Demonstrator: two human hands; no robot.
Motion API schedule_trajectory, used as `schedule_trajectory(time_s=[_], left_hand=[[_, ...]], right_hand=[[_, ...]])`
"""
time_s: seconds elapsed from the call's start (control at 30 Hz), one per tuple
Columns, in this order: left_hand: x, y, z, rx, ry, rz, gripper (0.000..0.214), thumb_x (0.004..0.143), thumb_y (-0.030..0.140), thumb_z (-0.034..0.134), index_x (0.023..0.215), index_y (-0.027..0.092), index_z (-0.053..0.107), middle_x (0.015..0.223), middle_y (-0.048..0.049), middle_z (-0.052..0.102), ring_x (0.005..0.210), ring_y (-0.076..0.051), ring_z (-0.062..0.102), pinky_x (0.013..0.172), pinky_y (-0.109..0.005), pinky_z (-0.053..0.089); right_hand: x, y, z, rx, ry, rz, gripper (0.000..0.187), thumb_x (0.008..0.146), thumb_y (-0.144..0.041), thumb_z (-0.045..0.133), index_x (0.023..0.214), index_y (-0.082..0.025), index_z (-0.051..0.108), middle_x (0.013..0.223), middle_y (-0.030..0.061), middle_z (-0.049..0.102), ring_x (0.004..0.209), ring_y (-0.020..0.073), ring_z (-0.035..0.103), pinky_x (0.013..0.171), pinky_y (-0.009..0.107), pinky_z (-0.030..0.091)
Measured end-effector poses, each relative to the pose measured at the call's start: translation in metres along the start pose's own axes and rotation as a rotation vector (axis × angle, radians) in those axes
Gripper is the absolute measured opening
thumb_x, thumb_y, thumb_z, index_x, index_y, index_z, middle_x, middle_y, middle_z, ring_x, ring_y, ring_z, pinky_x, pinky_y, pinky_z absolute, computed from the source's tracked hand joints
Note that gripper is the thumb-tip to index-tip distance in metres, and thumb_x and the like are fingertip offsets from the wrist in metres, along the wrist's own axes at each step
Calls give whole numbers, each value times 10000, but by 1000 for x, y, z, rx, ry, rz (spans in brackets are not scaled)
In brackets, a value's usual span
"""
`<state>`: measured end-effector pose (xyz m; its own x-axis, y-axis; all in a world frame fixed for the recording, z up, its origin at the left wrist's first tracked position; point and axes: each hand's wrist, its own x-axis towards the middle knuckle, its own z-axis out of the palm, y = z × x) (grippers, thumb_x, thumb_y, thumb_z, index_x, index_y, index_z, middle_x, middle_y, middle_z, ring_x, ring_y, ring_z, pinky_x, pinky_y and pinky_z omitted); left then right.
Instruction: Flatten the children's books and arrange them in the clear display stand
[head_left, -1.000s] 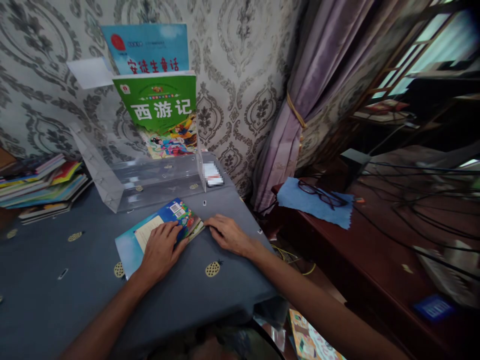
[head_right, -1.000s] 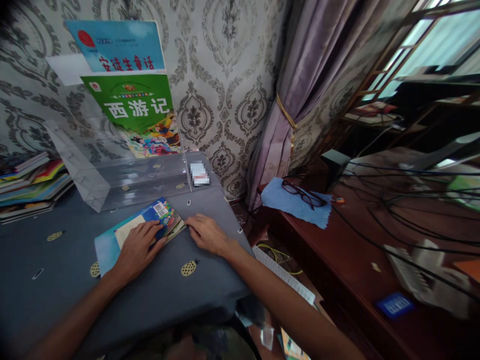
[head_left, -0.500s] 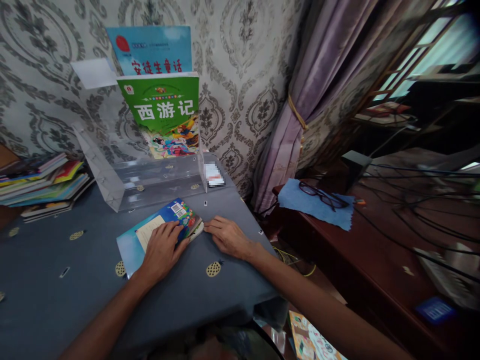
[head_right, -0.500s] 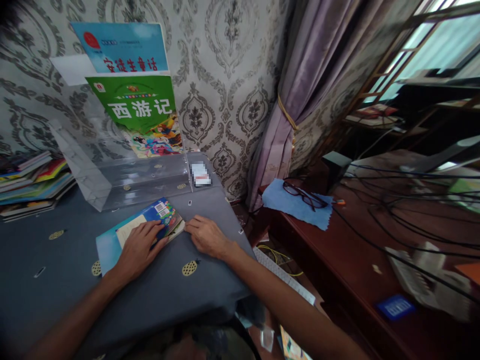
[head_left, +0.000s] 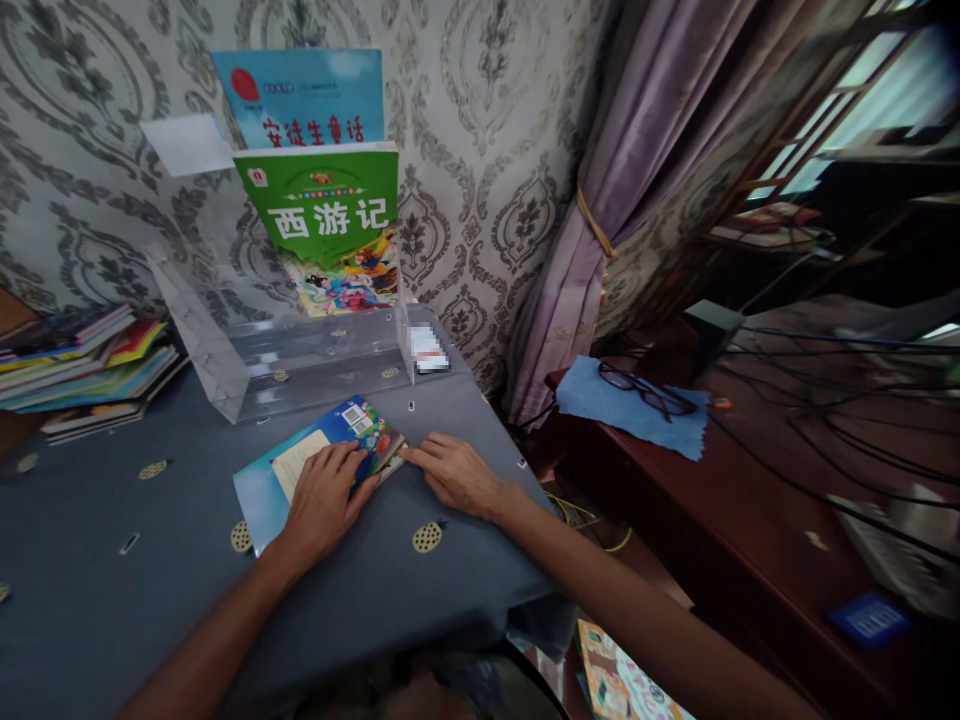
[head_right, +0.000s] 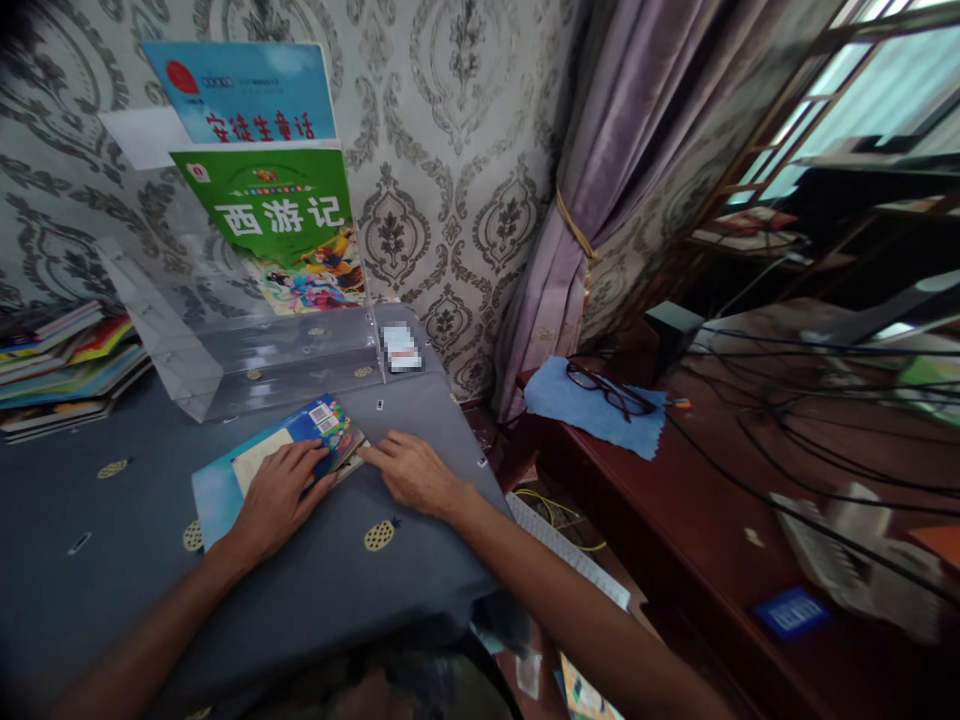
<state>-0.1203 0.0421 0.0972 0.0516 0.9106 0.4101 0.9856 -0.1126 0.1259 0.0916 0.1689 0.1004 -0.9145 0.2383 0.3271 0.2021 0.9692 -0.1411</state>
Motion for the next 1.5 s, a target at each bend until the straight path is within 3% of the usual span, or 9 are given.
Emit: schedule_trajectory(time_s=[0.23,0.53,0.97,1.5], left_hand=[[0,1,0,10,2,-5,354,987,447,428,1156,203,620,1179,-102,654,1105,-272,565,930,-454,473],[0,2,-1,-7,2,-16,330,975,425,464,1152,199,626,1187,-105,655,1110,-279,563,933,-451,468],[0,0,0,-7,-8,-22,343,977,438,459,1159,200,624,1186,-106,652,1113,-277,559,938,-456,468],[-1,-1,0,-24,-10,-17,361,969,457,475,1172,195,619,1191,-104,649,1121,-277,559,937,-448,469]], right_hand=[[0,2,6,18,0,2,265,885,-62,475,1091,-154,615,948,86,648,890,210,550,855,344,479],[0,1,3,31,87,-19,295,874,-51,490,1118,-133,634,1182,121,632,1025,228,542,906,361,501],[1,2,6,18,19,10,243,895,-64,478,1059,-155,634,925,76,669,873,207,559,825,346,460],[0,1,6,20,41,22,393,873,-61,500,1251,-154,551,913,70,656,889,218,561,809,341,465]])
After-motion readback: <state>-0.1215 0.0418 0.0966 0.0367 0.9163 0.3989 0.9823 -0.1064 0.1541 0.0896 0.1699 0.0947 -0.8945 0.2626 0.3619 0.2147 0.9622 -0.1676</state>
